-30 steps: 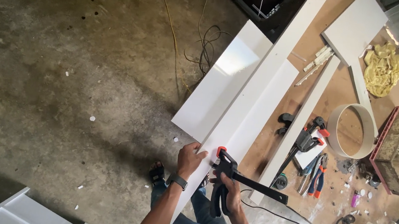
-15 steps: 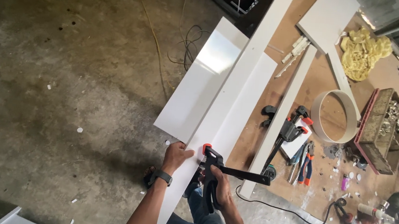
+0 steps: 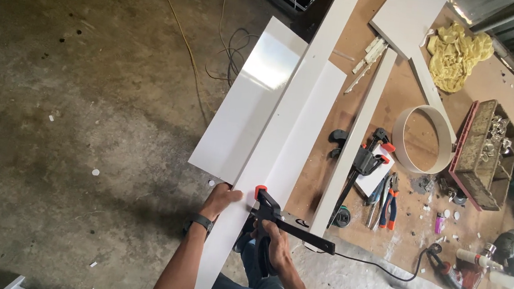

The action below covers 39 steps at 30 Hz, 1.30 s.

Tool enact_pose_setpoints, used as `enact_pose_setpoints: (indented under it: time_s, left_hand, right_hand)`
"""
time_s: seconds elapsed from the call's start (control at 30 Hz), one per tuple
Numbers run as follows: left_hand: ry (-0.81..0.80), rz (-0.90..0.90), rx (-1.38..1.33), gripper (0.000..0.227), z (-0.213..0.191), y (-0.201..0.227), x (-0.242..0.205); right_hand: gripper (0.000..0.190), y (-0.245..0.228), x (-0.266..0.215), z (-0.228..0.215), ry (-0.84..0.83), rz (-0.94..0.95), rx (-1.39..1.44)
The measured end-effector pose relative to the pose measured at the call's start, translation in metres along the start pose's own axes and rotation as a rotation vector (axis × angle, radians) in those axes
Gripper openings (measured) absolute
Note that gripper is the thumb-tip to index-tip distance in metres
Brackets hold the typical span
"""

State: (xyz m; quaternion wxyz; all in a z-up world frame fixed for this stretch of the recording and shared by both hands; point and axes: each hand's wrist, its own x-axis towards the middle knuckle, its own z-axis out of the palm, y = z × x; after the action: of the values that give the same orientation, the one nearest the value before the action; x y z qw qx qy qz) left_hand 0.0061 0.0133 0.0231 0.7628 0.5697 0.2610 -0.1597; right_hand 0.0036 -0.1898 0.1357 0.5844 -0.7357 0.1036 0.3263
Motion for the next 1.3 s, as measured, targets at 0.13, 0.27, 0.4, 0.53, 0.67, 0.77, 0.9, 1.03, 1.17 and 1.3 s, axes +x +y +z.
enact_pose_setpoints:
  time_s: [0.13,0.27,0.4,0.53,0.67,0.77,0.9,1.03,1.17,1.3]
  left_hand:
    - [-0.089,-0.031,-0.075,0.038,-0.003,0.017,-0.006]
    - [-0.079,0.015,-0.068,0.042,-0.001,0.015,-0.011]
    - [-0.064,0.05,-0.104,0.035,-0.001,0.018,-0.012]
    - [-0.036,0.049,-0.046,0.028,-0.003,0.023,-0.018]
    - [-0.051,0.069,-0.041,0.025,-0.001,0.01,-0.01]
    - [-0.018,0.089,0.007,0.027,0.0,0.011,-0.007]
    - [-0.007,0.088,-0.023,0.025,0.0,0.007,-0.008]
    - [0.041,0.096,0.016,0.021,0.002,0.019,-0.015]
    - [0.113,0.055,0.106,0.033,0.004,0.012,-0.017]
    - [0.138,0.073,0.035,0.025,0.008,0.011,-0.01]
  right_hand:
    - [0.048,0.008,0.003,-0.003,0.007,-0.009,0.004]
    - [0.048,0.012,0.007,0.0,0.024,0.069,-0.044]
    - [0.044,0.003,0.013,0.014,0.037,0.0,-0.091]
    - [0.047,0.014,0.017,0.014,0.034,-0.036,-0.112]
    - [0.051,-0.003,0.004,0.012,0.068,0.071,-0.103]
    - [0.049,-0.01,-0.007,0.008,-0.114,0.147,-0.086]
    - [0.031,0.041,0.007,-0.001,-0.151,0.09,-0.147]
    - [0.01,0.037,0.01,0.003,-0.088,0.169,-0.218]
    - [0.008,0.03,0.004,0.012,-0.054,0.157,-0.162]
    - [0.009,0.018,0.003,0.015,-0.015,0.196,-0.132]
